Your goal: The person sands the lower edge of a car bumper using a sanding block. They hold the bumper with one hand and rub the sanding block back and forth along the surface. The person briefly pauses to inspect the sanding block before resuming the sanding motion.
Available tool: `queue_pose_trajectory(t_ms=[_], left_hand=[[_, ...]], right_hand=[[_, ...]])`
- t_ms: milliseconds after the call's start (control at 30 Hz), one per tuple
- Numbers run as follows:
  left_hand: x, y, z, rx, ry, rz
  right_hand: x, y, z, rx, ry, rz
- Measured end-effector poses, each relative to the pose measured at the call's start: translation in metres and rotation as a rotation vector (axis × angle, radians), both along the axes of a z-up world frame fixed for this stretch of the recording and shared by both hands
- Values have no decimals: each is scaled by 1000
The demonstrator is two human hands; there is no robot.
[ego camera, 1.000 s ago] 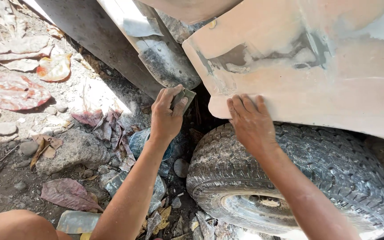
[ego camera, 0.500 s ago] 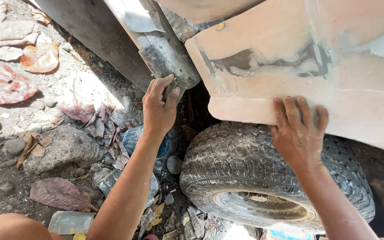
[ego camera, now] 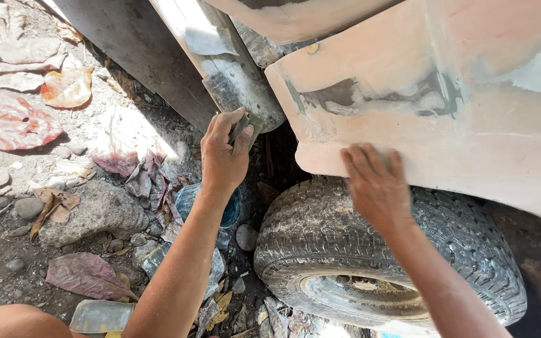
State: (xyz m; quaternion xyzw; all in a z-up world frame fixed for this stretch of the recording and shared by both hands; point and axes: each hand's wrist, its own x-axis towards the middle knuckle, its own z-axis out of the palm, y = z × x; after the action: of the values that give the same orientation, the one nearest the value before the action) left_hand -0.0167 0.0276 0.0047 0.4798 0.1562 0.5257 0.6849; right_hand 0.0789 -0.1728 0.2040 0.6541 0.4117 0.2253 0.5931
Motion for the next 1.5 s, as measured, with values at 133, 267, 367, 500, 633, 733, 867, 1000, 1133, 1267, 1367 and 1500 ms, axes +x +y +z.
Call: queue_pose_trajectory(t_ms=[133,267,367,500,633,733,867,1000,1133,1267,1367,1500], left_hand=[[-2,5,1,8,14,-10],[2,6,-3,-85,132,-77],[0,7,-2,-154,117,-135],[-5,8,1,-89,101,-130],[-10,8,-3,-19,-7,-176],[-6,4,-7,-24,-13,-215],[-7,1,-10,-29,25,-296],[-14,-23,18,-217,22,-521],[-2,-59,9,-301,64,-640],[9,-79,5,-398,-137,-823],[5,-86,18,-470,-211,-954],[-5,-105,44,-663,-19,-796]], right_hand=[[13,-44,63,273,94,390],[-11,-74,105,242,-508,351],[-13,-74,93,505,-234,196],[-2,-70,45,416,-109,-97],[6,-27,-21,450,-68,367],[-34,26,-34,261,331,-135],[-41,24,-64,515,835,-46],[-23,-15,-86,998,727,269],[-20,-48,-74,1382,848,197],[-43,-40,-67,1722,1137,-22],[-54,-31,-61,1642,1320,-90],[-69,-25,-56,1491,1547,-47]])
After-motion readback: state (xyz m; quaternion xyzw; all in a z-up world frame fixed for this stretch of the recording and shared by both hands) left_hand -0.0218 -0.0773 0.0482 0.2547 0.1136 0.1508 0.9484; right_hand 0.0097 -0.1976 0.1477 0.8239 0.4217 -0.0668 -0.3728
